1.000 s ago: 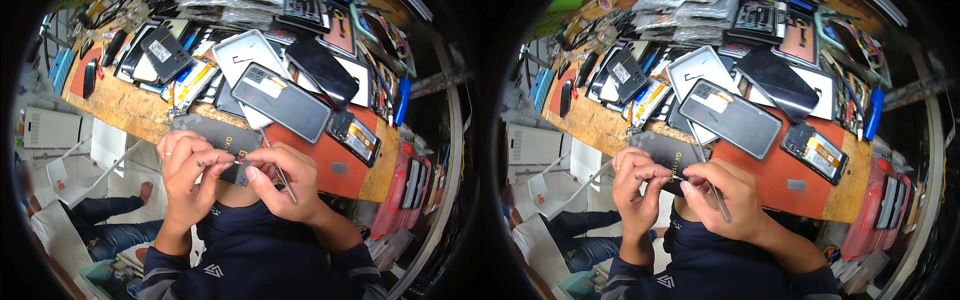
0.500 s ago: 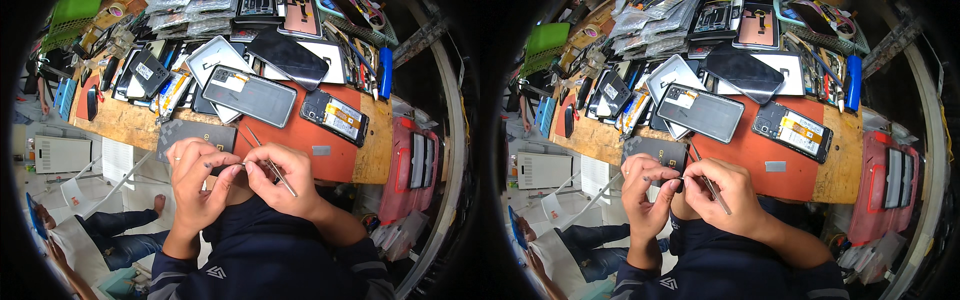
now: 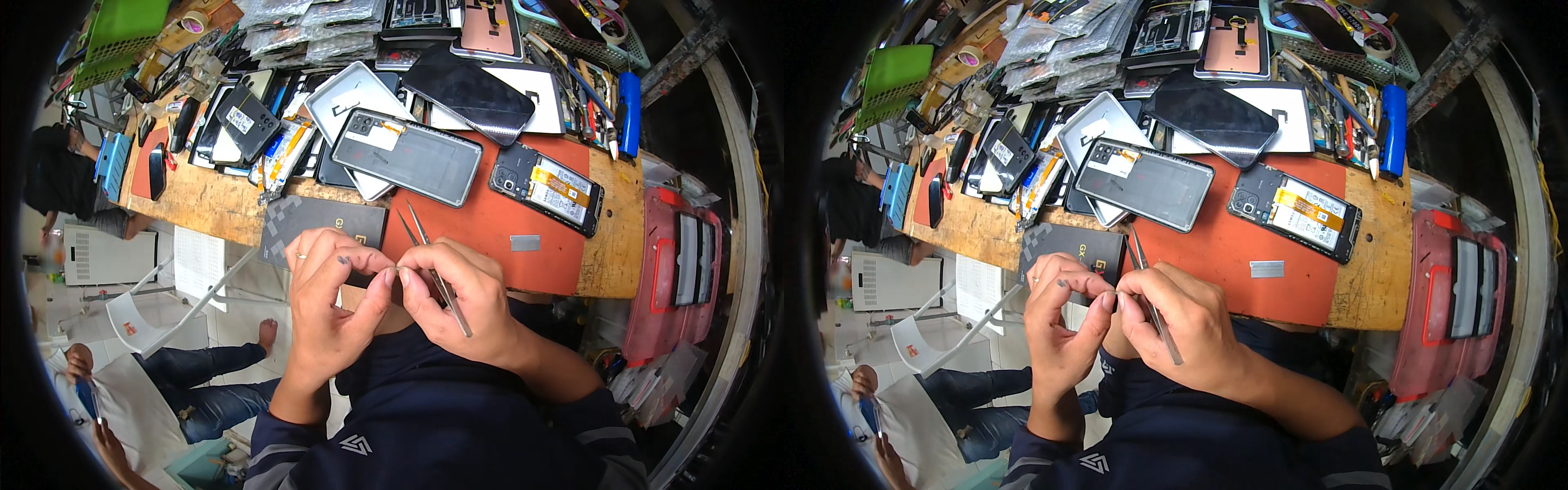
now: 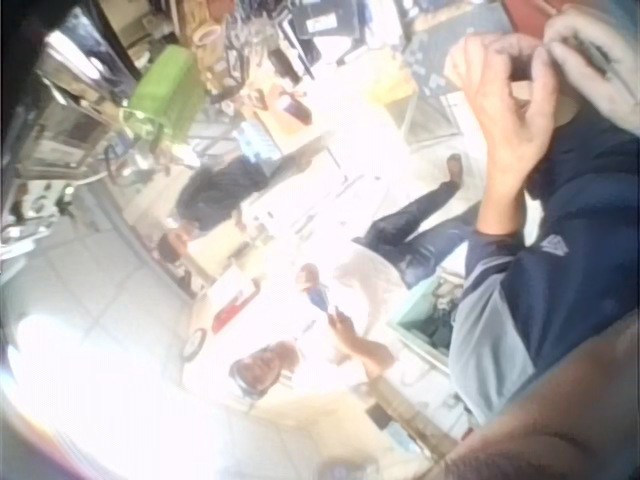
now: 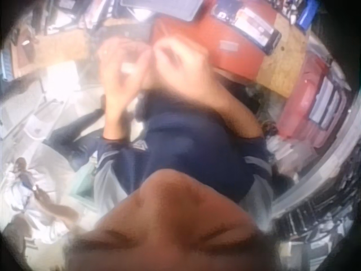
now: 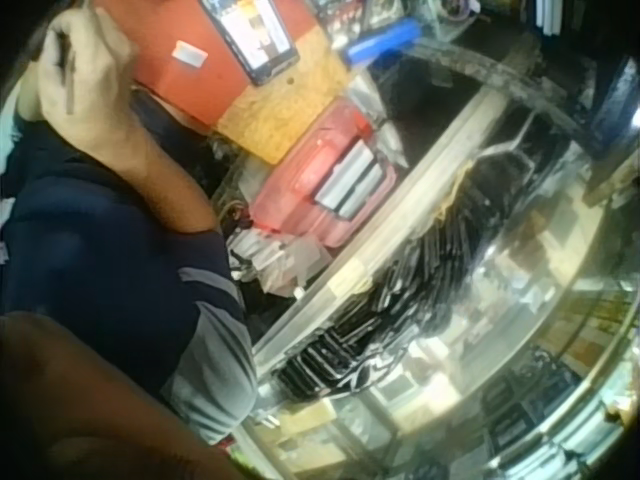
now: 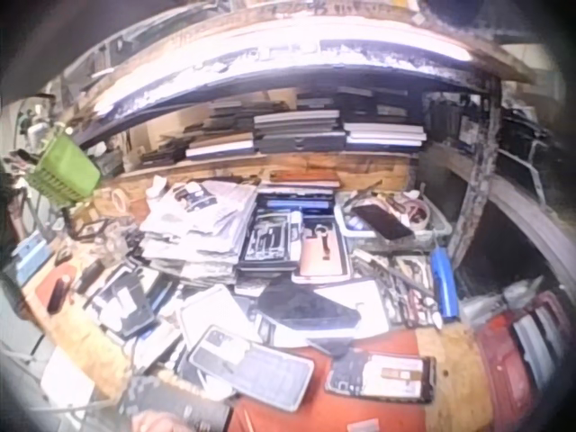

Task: The person repairs a smartphone by opening a package, using tweezers to remove a small component, and then applying adhesive tape to the phone's internal area. They then close the phone and place it on the table.

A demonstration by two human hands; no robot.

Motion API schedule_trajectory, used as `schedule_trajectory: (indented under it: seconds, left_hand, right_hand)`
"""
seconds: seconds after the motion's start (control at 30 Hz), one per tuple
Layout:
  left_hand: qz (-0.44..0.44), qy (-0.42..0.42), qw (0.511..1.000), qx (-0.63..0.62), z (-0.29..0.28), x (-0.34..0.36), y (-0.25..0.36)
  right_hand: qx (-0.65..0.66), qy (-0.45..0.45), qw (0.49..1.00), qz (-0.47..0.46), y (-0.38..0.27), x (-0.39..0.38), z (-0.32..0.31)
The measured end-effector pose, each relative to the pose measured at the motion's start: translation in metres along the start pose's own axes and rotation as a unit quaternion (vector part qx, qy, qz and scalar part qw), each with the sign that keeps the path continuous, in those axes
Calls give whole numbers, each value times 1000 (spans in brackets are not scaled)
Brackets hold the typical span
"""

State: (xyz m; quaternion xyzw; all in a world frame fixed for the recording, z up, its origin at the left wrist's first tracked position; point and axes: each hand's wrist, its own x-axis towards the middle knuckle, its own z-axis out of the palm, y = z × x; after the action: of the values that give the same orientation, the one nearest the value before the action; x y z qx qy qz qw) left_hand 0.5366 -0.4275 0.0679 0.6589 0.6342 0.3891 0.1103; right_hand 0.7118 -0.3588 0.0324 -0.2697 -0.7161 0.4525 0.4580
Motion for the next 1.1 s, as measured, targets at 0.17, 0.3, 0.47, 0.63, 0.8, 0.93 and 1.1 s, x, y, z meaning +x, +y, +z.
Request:
schedule_trajectory:
  seconds: [0.17,0.3,0.47,0.63,0.8,0.93,1.1]
  left_hand:
    - [-1,1,1000,-4,0,1,-2]
    - [-21,6,1000,-11,-1,0,-4]
    - [-20,6,1000,-4,-1,-1,-6]
    - [-13,9,1000,4,0,1,-6]
    - [-15,11,1000,11,2,2,-7]
    - [-22,29,999,-16,6,0,-13]
    - [-4,37,997,-62,8,-2,-22]
  right_hand:
    - [13,-4,1000,26,-2,0,2]
    - [61,-25,995,80,-5,1,0]
    - [102,-36,983,149,-5,0,2]
    - [98,-18,983,158,-4,-3,9]
    - [96,-10,984,150,1,-4,11]
    - [166,-35,960,225,-3,0,4]
    - [260,-68,920,284,-3,3,-6]
